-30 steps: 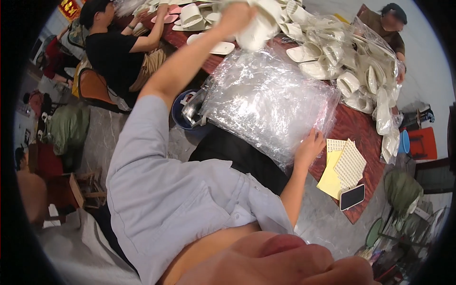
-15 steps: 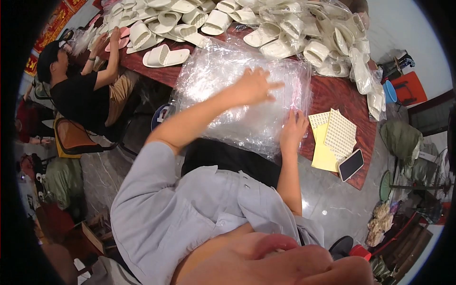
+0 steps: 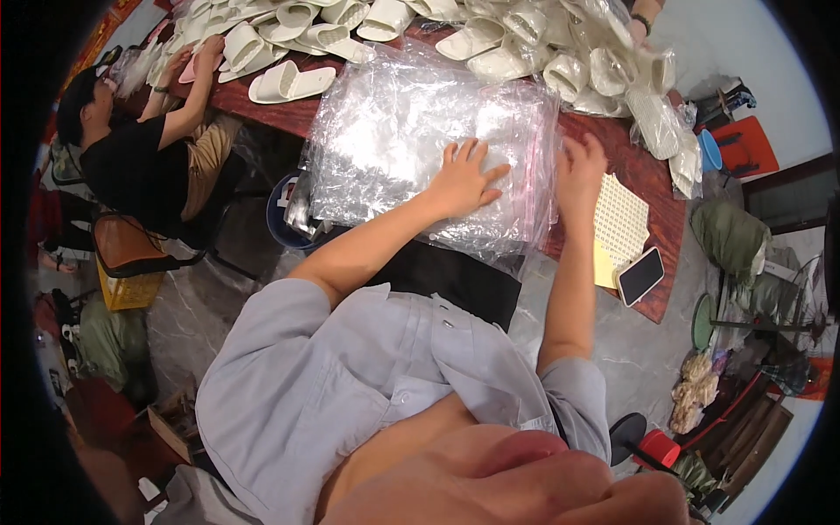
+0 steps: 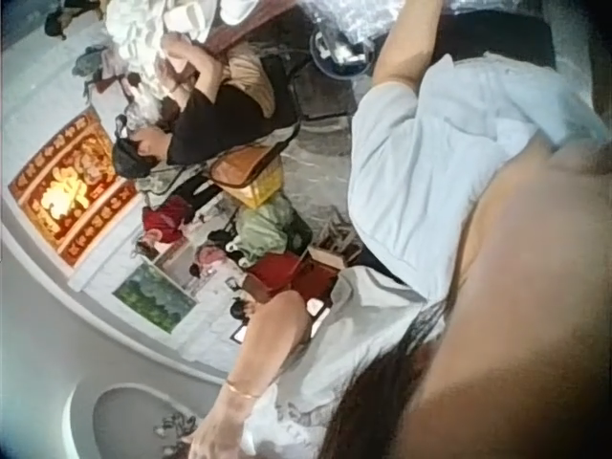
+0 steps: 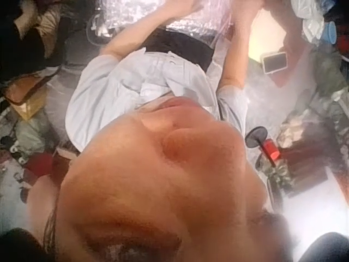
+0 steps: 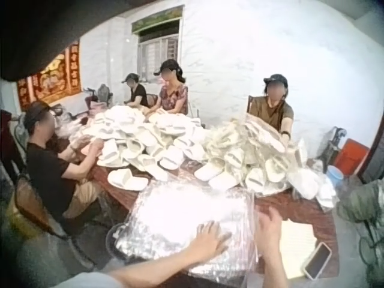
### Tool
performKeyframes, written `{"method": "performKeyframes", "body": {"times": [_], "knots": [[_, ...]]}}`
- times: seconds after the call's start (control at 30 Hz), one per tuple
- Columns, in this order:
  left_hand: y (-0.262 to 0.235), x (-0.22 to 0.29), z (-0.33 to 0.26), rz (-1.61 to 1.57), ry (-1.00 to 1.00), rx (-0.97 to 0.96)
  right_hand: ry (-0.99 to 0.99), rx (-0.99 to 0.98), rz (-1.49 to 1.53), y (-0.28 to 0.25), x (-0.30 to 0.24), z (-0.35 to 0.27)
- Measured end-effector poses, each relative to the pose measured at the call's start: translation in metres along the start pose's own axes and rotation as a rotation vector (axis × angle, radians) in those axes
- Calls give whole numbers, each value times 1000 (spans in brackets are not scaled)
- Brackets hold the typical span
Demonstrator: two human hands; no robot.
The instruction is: The person packs manufactured white slides into plastic bags by hand, inserting paper inserts into each bag before placing the shoes inside.
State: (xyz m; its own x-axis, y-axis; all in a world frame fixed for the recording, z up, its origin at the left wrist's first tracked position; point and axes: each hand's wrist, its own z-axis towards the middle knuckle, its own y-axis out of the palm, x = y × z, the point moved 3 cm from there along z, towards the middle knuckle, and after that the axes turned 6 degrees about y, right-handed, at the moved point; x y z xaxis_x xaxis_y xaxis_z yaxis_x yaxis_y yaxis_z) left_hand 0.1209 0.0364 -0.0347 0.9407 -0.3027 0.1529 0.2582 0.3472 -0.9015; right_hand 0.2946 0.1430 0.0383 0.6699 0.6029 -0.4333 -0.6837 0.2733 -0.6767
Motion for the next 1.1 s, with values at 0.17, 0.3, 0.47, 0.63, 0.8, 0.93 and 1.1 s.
{"method": "performKeyframes", "body": {"times": [0.17, 0.3, 0.47, 0.63, 0.8, 0.93, 1.1], "knots": [[-3, 3, -1, -16, 1, 9, 90, 388, -2, -4, 63, 87], [0, 1, -3, -27, 17, 29, 146, 538, -110, -8, 98, 147], [3, 0, -3, -13, 8, 31, 278, 426, -55, 5, 164, 218], [4, 2, 1, -59, 26, 30, 411, 344, 322, -10, 232, 243], [7, -3, -4, -30, 7, 44, 453, 462, 39, -40, 220, 245], [5, 1, -1, -8, -13, -13, 125, 803, 102, -96, 193, 243], [4, -4, -9, 49, 9, 84, -96, 721, 143, -159, 141, 250]]}}
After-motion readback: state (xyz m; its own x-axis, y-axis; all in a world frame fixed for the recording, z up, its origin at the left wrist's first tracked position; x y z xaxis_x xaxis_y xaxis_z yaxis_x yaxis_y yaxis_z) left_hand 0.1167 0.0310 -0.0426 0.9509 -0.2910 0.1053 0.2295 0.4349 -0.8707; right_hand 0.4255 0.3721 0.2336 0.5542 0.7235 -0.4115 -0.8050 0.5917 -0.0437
